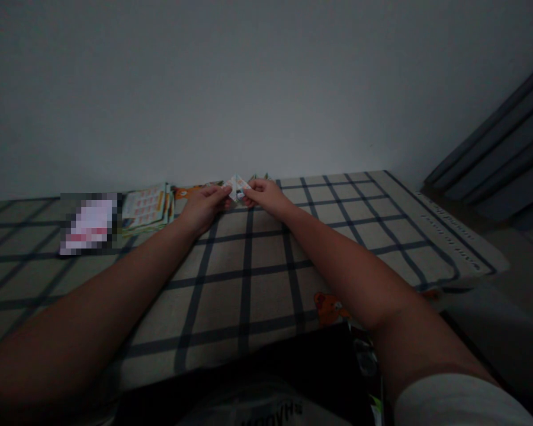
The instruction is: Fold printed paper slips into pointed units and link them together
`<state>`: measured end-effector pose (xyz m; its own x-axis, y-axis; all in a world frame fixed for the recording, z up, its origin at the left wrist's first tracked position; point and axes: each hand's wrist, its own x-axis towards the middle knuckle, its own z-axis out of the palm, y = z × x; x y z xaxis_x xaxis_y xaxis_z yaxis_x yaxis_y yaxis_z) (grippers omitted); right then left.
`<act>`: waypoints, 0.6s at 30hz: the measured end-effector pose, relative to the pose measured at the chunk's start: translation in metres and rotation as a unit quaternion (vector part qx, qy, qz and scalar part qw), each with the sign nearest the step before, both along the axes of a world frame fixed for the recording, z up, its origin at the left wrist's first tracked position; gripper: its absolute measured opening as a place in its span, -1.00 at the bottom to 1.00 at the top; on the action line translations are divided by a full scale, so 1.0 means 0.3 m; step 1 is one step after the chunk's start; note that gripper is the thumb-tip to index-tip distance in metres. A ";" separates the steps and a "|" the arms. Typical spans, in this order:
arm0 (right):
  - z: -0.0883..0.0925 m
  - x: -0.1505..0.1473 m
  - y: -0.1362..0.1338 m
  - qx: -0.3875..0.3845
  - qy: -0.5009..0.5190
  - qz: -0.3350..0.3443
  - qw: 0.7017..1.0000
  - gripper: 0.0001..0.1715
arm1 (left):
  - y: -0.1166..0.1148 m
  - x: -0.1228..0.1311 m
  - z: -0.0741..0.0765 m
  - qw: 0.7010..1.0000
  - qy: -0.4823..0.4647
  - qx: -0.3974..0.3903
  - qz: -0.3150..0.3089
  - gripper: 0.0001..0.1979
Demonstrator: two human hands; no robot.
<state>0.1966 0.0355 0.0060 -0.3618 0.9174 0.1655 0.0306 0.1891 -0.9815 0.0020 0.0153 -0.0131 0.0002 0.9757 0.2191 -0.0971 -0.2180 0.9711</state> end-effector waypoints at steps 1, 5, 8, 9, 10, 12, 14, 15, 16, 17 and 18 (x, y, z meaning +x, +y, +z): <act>-0.003 0.001 0.003 0.001 0.002 0.000 1.000 -0.79 | 0.003 -0.004 -0.003 1.000 0.006 0.009 0.003 -0.51; -0.007 0.000 0.007 -0.006 0.003 0.000 1.000 -0.80 | 0.007 -0.011 -0.003 1.000 0.009 0.028 0.006 -0.53; -0.003 -0.004 0.003 -0.010 0.002 -0.002 1.000 -0.78 | 0.000 -0.004 0.004 1.000 -0.002 0.014 0.002 -0.51; -0.001 -0.005 0.001 -0.011 0.002 -0.002 1.000 -0.77 | -0.003 0.000 0.006 1.000 -0.003 0.010 -0.001 -0.50; 0.001 -0.006 0.000 -0.012 0.000 -0.001 1.000 -0.76 | -0.005 0.002 0.007 1.000 -0.001 0.007 -0.004 -0.50; 0.003 -0.006 -0.003 -0.014 -0.002 0.002 1.000 -0.75 | -0.008 0.005 0.006 1.000 0.017 0.007 -0.006 -0.52; 0.005 -0.006 -0.005 -0.017 0.000 0.007 1.000 -0.74 | -0.008 0.005 0.002 0.999 0.045 0.008 0.000 -0.55; 0.006 -0.006 -0.005 -0.020 0.002 0.011 1.000 -0.74 | -0.008 0.003 0.000 0.998 0.056 0.010 0.003 -0.56; 0.006 -0.007 -0.006 -0.026 0.005 0.014 1.000 -0.74 | -0.007 0.001 -0.002 0.998 0.064 0.012 0.006 -0.56; 0.007 -0.007 -0.007 -0.034 0.008 0.019 0.999 -0.76 | -0.007 -0.002 -0.004 0.997 0.069 0.015 0.009 -0.57; 0.008 -0.007 -0.007 -0.042 0.010 0.023 0.999 -0.78 | -0.007 -0.005 -0.005 0.997 0.072 0.019 0.011 -0.57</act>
<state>0.1943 0.0333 0.0083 -0.4005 0.9113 0.0957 0.0035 0.1060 -0.9944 0.0004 0.0133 -0.0146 0.0122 0.9667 0.2558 0.0484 -0.2561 0.9655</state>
